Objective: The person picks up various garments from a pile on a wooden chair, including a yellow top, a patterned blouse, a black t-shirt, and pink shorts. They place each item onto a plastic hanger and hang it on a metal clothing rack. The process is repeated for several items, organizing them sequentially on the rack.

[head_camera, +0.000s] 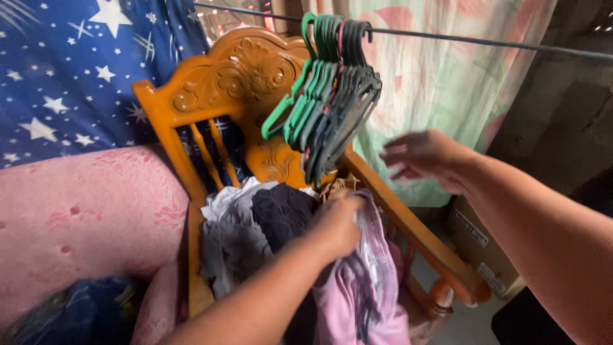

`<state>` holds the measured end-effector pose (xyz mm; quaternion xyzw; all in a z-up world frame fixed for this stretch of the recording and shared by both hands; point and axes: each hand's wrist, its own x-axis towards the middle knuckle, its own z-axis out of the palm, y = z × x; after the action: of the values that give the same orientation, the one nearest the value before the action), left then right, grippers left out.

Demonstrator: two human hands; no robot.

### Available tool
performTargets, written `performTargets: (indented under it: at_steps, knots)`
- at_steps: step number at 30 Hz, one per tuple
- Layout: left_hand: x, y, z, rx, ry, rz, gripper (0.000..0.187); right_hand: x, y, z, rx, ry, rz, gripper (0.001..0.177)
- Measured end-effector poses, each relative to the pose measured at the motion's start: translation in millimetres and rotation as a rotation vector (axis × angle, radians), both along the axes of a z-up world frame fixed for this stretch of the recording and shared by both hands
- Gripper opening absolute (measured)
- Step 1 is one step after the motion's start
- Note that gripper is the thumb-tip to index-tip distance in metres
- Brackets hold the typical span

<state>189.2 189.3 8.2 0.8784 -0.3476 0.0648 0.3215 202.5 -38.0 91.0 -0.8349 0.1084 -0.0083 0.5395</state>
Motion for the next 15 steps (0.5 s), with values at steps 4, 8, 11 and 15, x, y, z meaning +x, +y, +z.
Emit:
performTargets:
  at_steps: [4, 8, 11, 15]
  knots:
    - [2.7, 2.9, 14.6, 0.151, 0.210, -0.034, 0.061, 48.5, 32.1, 28.0, 0.143, -0.062, -0.106, 0.050]
    - [14.0, 15.3, 19.2, 0.245, 0.240, -0.112, 0.068, 81.4, 49.8, 24.2, 0.241, -0.045, -0.199, 0.048]
    - [23.7, 20.0, 12.5, 0.201, 0.259, -0.134, 0.067, 95.7, 55.5, 21.5, 0.325, -0.024, -0.237, 0.039]
    - [36.6, 24.3, 0.9, 0.171, 0.253, -0.169, 0.064, 106.2, 57.5, 19.9, 0.327, -0.092, -0.265, 0.024]
